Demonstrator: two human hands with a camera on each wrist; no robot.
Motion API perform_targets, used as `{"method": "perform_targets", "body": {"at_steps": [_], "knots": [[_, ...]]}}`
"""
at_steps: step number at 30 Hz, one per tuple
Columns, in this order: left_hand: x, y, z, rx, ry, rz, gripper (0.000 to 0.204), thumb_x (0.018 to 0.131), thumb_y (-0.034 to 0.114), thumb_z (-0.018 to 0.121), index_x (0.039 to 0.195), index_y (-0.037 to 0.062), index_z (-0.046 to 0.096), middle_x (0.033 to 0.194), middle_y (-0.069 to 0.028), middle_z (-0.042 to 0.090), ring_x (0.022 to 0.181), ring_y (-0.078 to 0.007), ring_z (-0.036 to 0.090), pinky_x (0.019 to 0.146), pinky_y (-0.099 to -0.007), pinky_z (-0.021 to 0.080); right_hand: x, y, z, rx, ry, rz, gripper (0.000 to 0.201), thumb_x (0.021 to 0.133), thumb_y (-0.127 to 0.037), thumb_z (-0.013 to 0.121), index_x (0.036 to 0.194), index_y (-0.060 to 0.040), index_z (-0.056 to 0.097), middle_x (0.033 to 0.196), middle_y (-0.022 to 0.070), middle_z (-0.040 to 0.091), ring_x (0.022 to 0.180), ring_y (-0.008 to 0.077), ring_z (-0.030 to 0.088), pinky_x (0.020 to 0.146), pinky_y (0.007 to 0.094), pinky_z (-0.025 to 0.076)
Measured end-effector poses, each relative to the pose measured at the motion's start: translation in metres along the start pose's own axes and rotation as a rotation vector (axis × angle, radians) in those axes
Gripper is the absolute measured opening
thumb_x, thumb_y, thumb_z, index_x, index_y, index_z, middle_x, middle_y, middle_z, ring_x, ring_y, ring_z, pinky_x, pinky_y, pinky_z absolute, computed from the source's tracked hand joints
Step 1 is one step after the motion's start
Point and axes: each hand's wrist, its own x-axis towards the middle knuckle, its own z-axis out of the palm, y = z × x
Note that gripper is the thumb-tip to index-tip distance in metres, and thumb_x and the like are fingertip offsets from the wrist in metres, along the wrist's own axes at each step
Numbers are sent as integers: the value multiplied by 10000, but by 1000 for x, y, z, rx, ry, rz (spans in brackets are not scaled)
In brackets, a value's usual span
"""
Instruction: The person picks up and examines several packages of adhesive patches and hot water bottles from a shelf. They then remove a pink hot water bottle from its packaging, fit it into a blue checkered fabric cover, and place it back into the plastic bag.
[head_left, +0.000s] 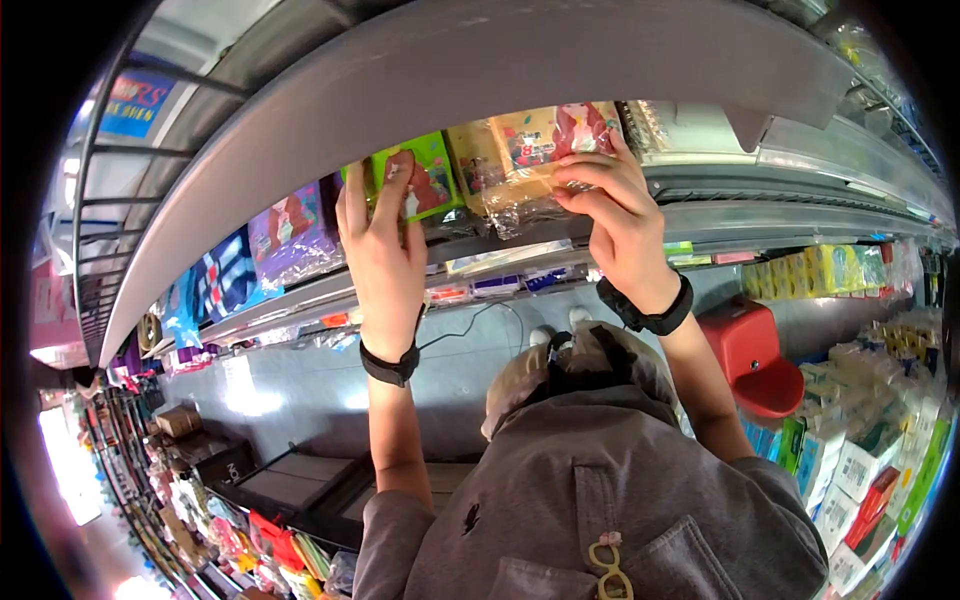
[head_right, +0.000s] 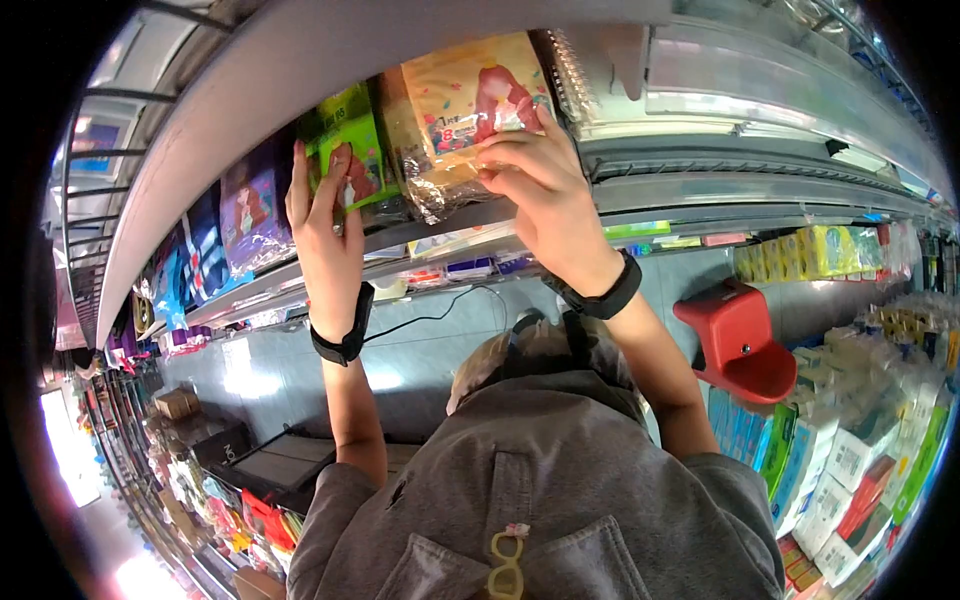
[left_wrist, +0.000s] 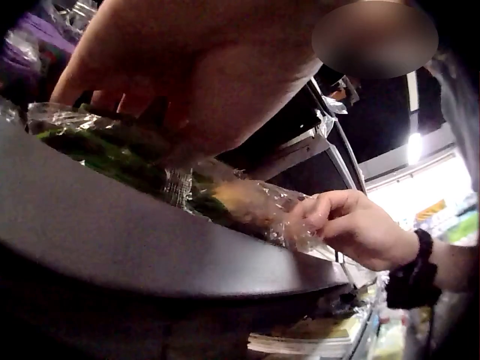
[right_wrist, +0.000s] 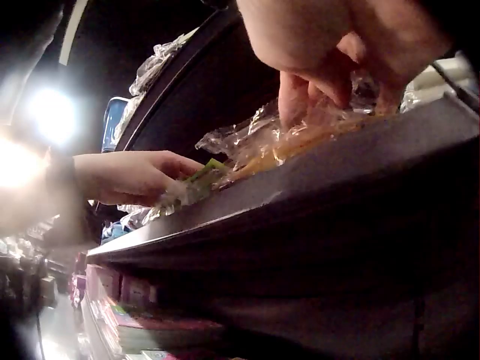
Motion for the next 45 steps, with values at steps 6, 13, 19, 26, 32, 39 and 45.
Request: {"method": "perform_targets", "body": {"at_steps": [6,13,19,26,32,39,45], "knots": [[-16,5,-4,73,12,-15,642,679,-122,520,1253,153,599,1395,-175,434,1250,-394,392,1058,-462,332,7,-11,-17,-112,-45,45,289,666,137,484,841,-25,648,1096,87,630,1109,293,568,1080,550,307],[-51,28,8,-33,116,-85,693,658,-123,485,1288,152,573,1412,-175,409,1304,-450,320,1069,-506,306,4,-66,-9,10,106,71,224,743,112,497,844,1,663,890,118,651,792,265,620,730,322,487],[-85,49,21,-191,193,-70,603,686,-101,553,1265,68,570,1420,-195,395,1313,-469,319,1060,-525,318,-17,-82,28,660,-240,744,392,892,-26,598,1246,6,430,927,110,626,757,96,617,614,218,474],[-107,66,5,-545,318,-300,757,701,-177,502,1409,57,369,1473,-201,307,1336,-314,357,1041,-402,363,-14,-78,33,1057,-157,796,677,862,91,574,1414,-90,226,1207,159,562,1081,167,578,856,254,479],[-116,71,-10,-1155,203,-481,803,777,-186,408,1487,25,100,1438,-119,329,1316,-205,366,1058,-335,329,-14,-100,27,1130,-119,791,689,849,110,571,1411,-88,225,1216,171,550,1119,208,571,921,305,479],[-124,71,-20,-1150,130,-474,712,748,-168,417,1424,-62,221,1343,-152,423,1268,-210,412,1030,-331,354,-19,-108,19,1091,-143,657,717,843,104,580,1423,-78,202,1214,178,549,1135,213,559,931,339,483],[-123,75,-29,-1176,107,-478,689,835,-161,418,1459,-1,173,1349,-110,432,1240,-175,449,1000,-300,392,-18,-112,15,1092,-169,612,761,838,88,584,1452,-90,172,1224,162,533,1103,187,557,903,308,473]]}}
